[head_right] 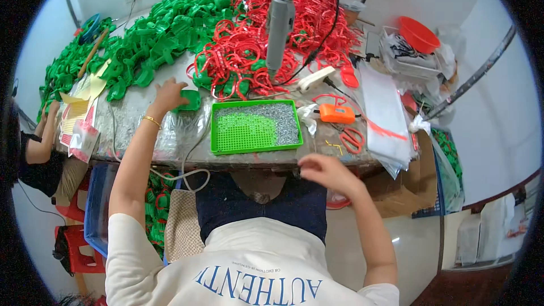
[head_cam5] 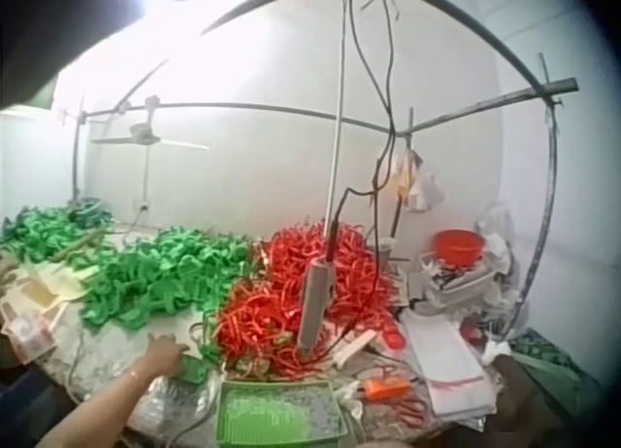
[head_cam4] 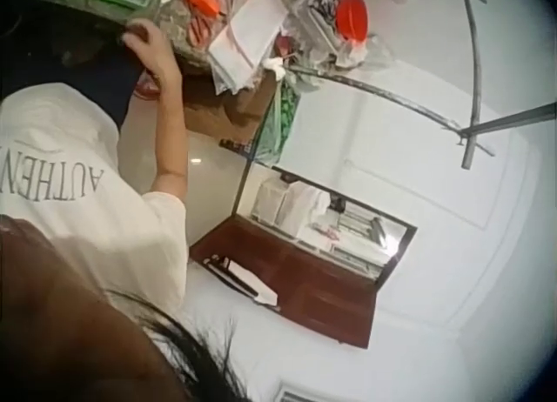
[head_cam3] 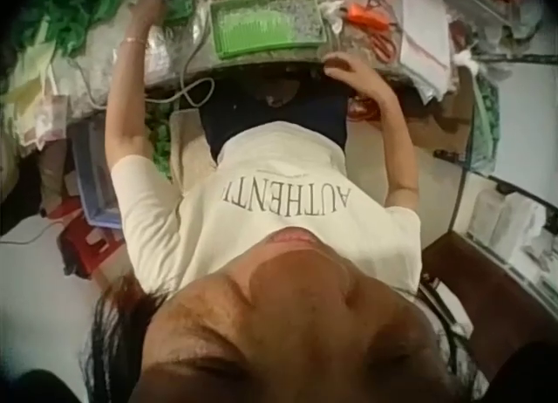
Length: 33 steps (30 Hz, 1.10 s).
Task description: The recorder is assembling red plastic components into green plastic holders and using a hand-held pneumatic tool to secure them at a factory workbench.
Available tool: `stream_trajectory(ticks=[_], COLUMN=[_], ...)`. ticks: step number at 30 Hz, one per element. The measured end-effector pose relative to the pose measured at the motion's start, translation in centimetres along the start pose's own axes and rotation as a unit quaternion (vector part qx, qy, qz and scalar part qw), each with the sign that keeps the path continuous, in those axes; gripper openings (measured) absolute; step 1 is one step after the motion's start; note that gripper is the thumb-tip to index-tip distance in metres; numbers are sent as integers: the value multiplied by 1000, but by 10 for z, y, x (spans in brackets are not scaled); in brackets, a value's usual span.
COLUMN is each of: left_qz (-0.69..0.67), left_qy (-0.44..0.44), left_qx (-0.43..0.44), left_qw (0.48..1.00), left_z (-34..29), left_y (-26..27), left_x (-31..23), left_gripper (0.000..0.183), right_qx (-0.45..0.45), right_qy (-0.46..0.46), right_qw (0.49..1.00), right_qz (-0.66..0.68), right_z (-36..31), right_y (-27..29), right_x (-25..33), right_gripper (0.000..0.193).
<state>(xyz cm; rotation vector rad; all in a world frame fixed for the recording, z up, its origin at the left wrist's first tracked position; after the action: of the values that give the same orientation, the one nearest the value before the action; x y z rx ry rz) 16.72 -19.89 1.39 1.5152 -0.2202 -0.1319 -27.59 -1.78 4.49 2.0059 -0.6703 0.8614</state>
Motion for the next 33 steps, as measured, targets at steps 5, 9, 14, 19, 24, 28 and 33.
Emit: stream_trajectory(ticks=[5,9,14,19,24,28,33], left_qz=[-85,-118,-388,-899,-945,-961,-980], left_qy=[-55,4,59,157,233,236,167], left_qx=[13,82,-48,-278,-221,-79,96], left_qw=[995,990,919,299,63,124,42], left_z=[-7,-29,-64,-139,-199,-216,-205], left_y=[-25,-20,-26,-33,-40,-52,-38], left_x=[44,49,59,10,-104,-180,-246], left_gripper=[46,41,32,16,21,36,48], right_qx=[-65,-153,-281,-314,-293,-323,-337], right_qy=[86,66,105,44,59,120,63], right_qw=[991,985,950,898,895,912,914], right_qz=[73,36,-82,-306,-330,-224,-217], right_z=[73,134,196,220,235,234,231], right_y=[54,72,72,52,61,84,85], right_x=[3,12,20,45,42,57,71], right_gripper=[31,35,37,41,25,22,25])
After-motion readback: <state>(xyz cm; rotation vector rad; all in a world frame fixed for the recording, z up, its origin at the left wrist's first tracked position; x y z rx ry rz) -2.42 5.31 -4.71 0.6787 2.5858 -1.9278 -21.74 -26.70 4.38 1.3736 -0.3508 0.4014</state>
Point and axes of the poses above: each hand's wrist, its own z-axis towards the middle knuckle, its own y-axis out of the back of the hand, x = y × z, the point moved 3 cm from there along z, towards the middle knuckle, and after that the axes turned 11 degrees about -y, right-handed, at the moved point
